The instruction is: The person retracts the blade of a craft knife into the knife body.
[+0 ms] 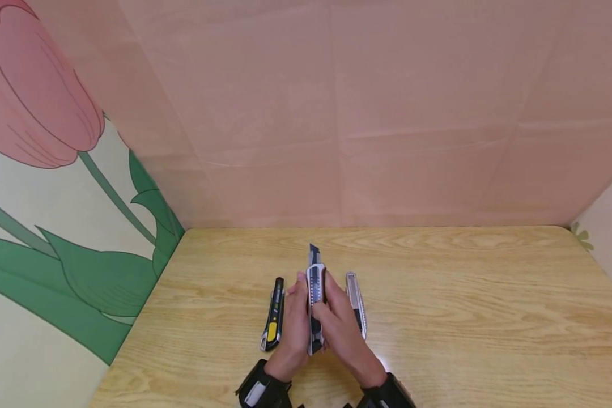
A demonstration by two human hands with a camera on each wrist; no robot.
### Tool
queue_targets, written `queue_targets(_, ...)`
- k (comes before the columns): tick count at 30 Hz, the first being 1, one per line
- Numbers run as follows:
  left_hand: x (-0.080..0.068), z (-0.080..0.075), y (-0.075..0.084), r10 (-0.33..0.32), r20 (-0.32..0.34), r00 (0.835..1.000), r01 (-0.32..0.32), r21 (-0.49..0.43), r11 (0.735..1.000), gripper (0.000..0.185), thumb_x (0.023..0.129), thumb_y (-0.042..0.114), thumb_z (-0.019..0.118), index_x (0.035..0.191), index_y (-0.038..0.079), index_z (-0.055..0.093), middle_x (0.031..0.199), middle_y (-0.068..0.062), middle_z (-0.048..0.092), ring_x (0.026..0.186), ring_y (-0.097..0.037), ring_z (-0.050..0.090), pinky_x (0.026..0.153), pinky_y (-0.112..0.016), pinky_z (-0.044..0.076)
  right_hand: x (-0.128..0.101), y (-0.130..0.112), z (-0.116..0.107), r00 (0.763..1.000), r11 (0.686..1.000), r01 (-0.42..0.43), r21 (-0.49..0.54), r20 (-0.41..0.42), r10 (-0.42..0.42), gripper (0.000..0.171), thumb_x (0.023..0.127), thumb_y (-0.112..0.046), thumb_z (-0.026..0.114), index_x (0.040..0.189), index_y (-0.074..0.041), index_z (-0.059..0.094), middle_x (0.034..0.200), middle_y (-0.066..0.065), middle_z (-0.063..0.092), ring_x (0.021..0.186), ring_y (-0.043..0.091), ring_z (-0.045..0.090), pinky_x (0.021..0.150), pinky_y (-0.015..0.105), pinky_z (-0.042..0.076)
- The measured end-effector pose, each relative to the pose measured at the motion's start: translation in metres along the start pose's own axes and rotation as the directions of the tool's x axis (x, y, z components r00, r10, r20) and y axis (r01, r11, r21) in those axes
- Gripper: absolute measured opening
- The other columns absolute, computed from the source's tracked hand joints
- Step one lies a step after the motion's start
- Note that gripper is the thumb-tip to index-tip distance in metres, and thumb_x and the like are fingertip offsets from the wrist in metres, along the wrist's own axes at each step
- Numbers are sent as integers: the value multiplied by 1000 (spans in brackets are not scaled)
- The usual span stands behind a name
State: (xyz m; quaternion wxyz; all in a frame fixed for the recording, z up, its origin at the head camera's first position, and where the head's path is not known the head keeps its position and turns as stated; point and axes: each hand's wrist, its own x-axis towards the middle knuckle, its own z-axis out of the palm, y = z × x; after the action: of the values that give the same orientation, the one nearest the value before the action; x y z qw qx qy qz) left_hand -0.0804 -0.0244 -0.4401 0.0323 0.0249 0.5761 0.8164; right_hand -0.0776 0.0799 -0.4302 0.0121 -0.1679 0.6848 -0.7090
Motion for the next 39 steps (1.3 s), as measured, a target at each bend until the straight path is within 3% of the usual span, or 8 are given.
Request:
queue_targets(10,1,0,0,-10,6,1000,10,8,1000,58,110,56,28,128,15,64,81,-3,56,61,-12,54,45,-21,45,0,0,-1,1000,1000,-3,-7,0,3,66,88,6,42,150,-15,43,119,12,67,106,29,59,78,28,52)
queue_targets(15,1,-1,2,2,25,1000,-2,15,1000,57,112,53,26,132,16,64,81,-3,56,61,-11,53,45,-21,44,0,-1,-2,1000,1000,-12,-24,-2,12,60,90,6,43,147,-14,46,120,12,65,103,28,58,64,33,52)
queue_targets(17,2,-1,2,16,35,999,-16,15,1000,58,112,52,26,130,14,64,81,-3,55,61,-11,53,45,-21,44,0,-2,-2,1000,1000,-4,-20,0,4,61,90,6,43,147,-14,45,121,12,66,104,28,58,64,33,52)
queue_targets(22,2,0,3,34,51,998,-35,21,999,61,112,53,25,122,8,65,81,-2,55,65,-11,53,47,-21,45,0,-1,-1,1000,1000,10,14,14,-10,67,88,7,42,152,-14,41,122,12,66,109,28,59,81,27,52)
queue_targets(26,2,-1,4,33,52,998,-34,17,999,60,112,53,25,121,8,64,81,-3,56,65,-11,54,48,-20,45,0,0,-2,1000,1000,11,-3,19,-11,66,88,7,44,151,-13,41,123,12,65,104,27,59,68,29,53)
queue_targets(29,1,-1,4,29,55,998,-29,6,1000,60,111,54,26,120,8,63,82,-4,58,65,-11,55,47,-21,45,1,1,-2,999,1000,17,-15,31,-17,67,87,6,45,150,-14,41,123,11,66,104,27,59,67,30,54)
queue_targets(33,2,-1,5,22,56,998,-22,4,1000,61,111,56,27,119,7,63,81,-5,58,63,-12,55,44,-22,45,2,3,-1,998,999,37,-19,47,-36,67,86,7,44,149,-17,43,122,9,67,108,27,60,77,29,54)
queue_targets(39,2,-1,4,16,42,999,-17,7,1000,61,111,56,27,120,8,64,81,-5,58,64,-12,55,47,-21,45,2,3,-1,998,999,47,-1,48,-46,67,85,8,44,148,-15,43,122,11,67,107,27,61,79,27,53)
